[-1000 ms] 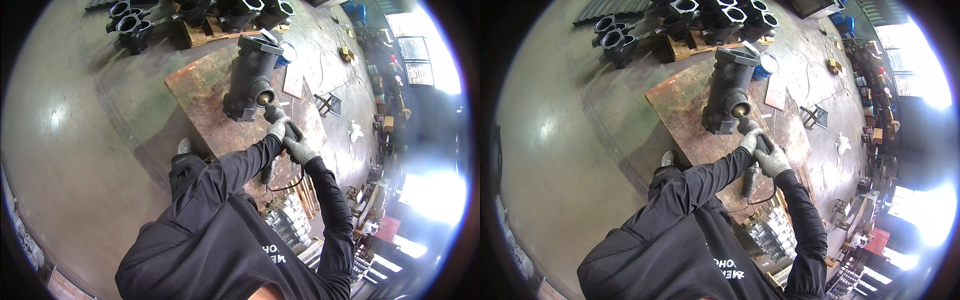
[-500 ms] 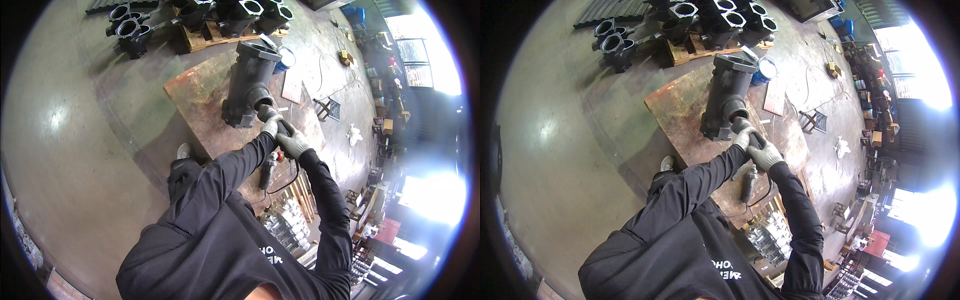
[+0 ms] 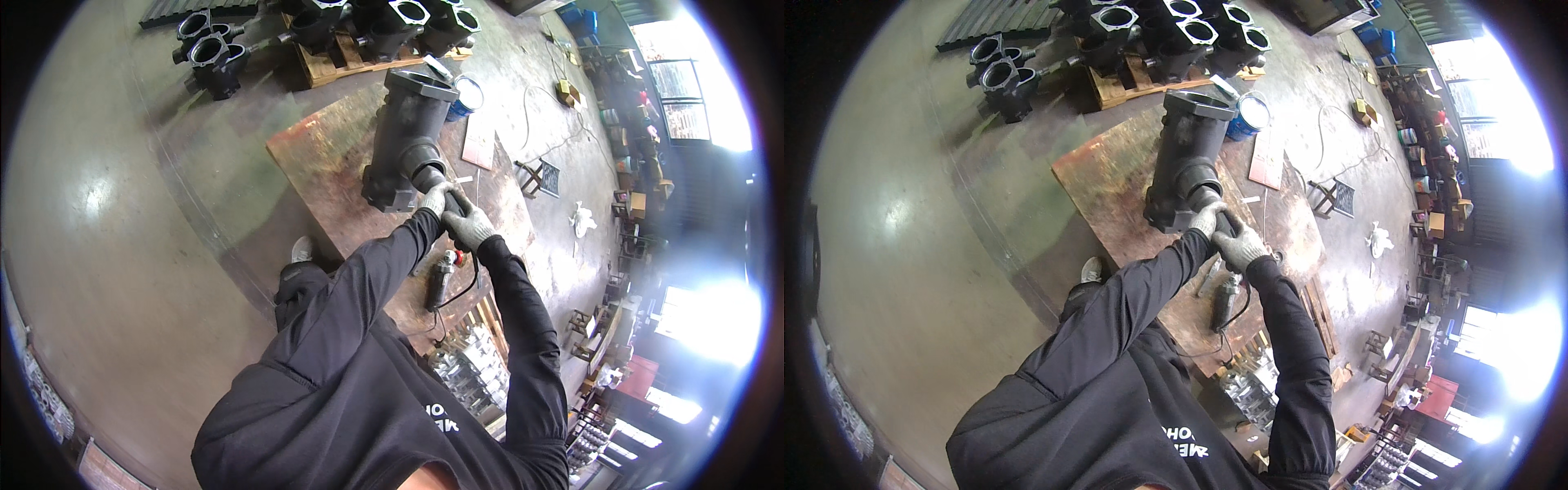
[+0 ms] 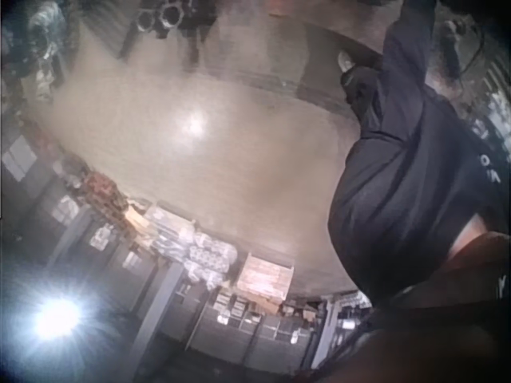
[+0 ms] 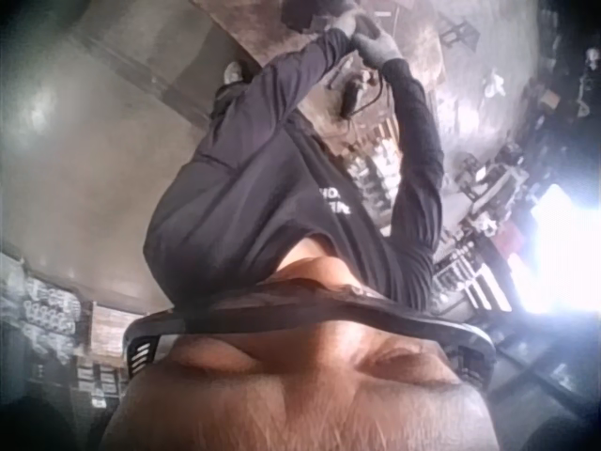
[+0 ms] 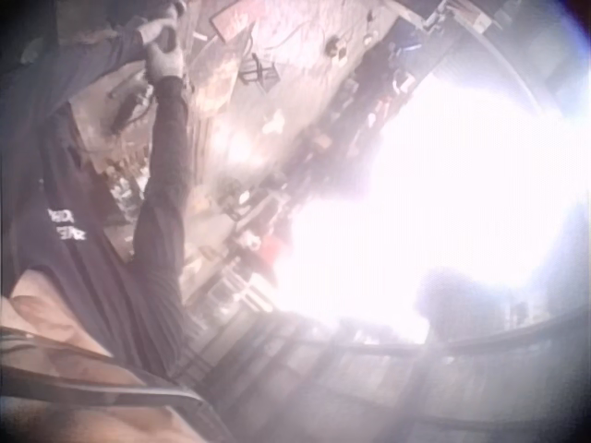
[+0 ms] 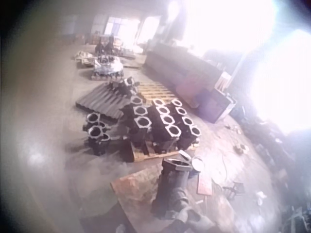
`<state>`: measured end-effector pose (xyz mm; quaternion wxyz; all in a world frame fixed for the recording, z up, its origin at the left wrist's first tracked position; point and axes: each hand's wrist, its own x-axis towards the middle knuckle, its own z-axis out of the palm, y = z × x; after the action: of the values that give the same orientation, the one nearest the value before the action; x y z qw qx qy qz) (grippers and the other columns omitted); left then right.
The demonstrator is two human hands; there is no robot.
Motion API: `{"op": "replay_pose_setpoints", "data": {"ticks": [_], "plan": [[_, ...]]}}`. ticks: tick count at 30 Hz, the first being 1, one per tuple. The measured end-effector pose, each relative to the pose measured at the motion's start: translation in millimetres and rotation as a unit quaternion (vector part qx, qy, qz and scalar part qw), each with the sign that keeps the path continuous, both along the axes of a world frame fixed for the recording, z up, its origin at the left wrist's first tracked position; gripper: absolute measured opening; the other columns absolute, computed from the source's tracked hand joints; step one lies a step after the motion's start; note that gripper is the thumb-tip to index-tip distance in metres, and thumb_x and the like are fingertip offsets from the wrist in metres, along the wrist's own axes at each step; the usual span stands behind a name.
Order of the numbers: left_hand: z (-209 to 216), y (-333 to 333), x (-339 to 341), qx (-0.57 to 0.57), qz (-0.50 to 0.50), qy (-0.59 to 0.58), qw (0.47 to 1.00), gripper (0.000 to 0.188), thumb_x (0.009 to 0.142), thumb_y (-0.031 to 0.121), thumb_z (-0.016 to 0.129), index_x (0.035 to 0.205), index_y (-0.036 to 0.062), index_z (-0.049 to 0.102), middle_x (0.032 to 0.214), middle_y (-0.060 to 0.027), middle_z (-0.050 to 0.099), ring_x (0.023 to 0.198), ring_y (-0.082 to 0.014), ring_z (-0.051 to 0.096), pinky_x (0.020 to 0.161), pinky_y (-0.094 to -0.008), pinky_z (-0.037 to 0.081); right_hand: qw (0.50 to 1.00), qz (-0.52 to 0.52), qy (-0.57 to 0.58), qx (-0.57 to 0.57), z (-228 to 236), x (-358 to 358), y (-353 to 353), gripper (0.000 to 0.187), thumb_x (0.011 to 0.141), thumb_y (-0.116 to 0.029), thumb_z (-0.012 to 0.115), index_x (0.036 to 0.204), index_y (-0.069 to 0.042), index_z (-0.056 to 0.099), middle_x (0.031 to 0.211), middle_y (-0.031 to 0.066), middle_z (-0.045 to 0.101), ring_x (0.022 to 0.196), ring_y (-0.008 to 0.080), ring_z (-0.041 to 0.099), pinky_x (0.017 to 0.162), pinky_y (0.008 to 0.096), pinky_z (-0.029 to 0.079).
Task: The person uses an angle grinder to smooth the exterior surfaces and edges of a black metal exhaust manifold. They rotate the part to access different areas, then switch to a smaller rotary tool to grind the interior of the openings. The person continues to grind the exterior surfaces with the angle grinder.
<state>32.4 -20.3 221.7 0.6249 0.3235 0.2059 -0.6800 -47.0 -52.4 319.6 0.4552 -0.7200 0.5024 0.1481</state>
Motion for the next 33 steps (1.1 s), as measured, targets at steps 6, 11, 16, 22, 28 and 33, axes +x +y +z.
{"op": "replay_pose_setpoints", "data": {"ticks": [6,11,16,22,28,33], "plan": [[-25.2,-3.4,-40.6,-0.011,0.079,0.060,0.995,0.044,0.084,0.036,0.067,0.109,0.0006,0.063,0.105,-0.0207,0.066,0.092,-0.0334,0.065,0.087,-0.0452,0.053,0.999,0.024,0.014,-0.039,14.0,-21.9,12.9,0.075,0.084,-0.030,0.065,0.153,-0.013,0.042,0.094,0.0121,0.070,0.071,0.0159,0.066,0.066,0.0309,0.054],[-37.2,-7.5,-65.7,0.013,0.081,0.105,0.991,0.056,0.079,0.032,0.075,0.117,-0.0044,0.056,0.106,-0.0218,0.065,0.091,-0.0349,0.067,0.082,-0.0474,0.055,0.999,0.012,0.026,-0.040,36.8,-37.6,24.1,0.074,0.084,-0.029,0.066,0.153,-0.014,0.043,0.097,0.0136,0.071,0.071,0.0166,0.067,0.066,0.0309,0.055],[-33.5,-4.9,-73.4,-0.007,0.039,0.111,0.993,0.059,0.080,0.035,0.074,0.118,-0.0049,0.055,0.106,-0.0228,0.065,0.089,-0.0349,0.067,0.079,-0.0489,0.055,0.998,0.015,0.026,-0.059,45.2,-40.8,29.6,0.075,0.083,-0.031,0.066,0.153,-0.015,0.044,0.094,0.0134,0.070,0.067,0.0167,0.067,0.057,0.0311,0.054],[-30.3,-5.8,-62.4,-0.005,0.080,0.112,0.991,0.058,0.081,0.035,0.073,0.118,-0.0048,0.056,0.109,-0.0228,0.063,0.093,-0.0356,0.066,0.085,-0.0473,0.054,0.999,0.020,0.028,-0.020,45.4,-35.5,21.4,0.075,0.084,-0.029,0.065,0.154,-0.015,0.042,0.085,0.0090,0.068,0.063,0.0137,0.063,0.053,0.0297,0.051],[-30.2,-11.0,-22.1,0.039,0.058,0.036,0.997,0.059,0.085,0.042,0.065,0.117,-0.0064,0.056,0.103,-0.0261,0.063,0.089,-0.0397,0.065,0.084,-0.0493,0.052,0.999,0.003,-0.028,-0.017,4.0,-13.6,2.8,0.071,0.085,-0.027,0.065,0.151,-0.010,0.045,0.084,0.0068,0.067,0.061,0.0127,0.060,0.053,0.0291,0.049],[-58.1,-24.6,-13.6,-0.022,0.037,0.036,0.998,0.053,0.087,0.042,0.064,0.117,-0.0011,0.058,0.106,-0.0225,0.064,0.098,-0.0371,0.064,0.092,-0.0471,0.051,0.999,-0.010,-0.045,0.007,-8.2,-2.7,-7.3,0.070,0.085,-0.027,0.066,0.151,-0.014,0.046,0.075,0.0057,0.064,0.050,0.0125,0.056,0.045,0.0298,0.046]]}}
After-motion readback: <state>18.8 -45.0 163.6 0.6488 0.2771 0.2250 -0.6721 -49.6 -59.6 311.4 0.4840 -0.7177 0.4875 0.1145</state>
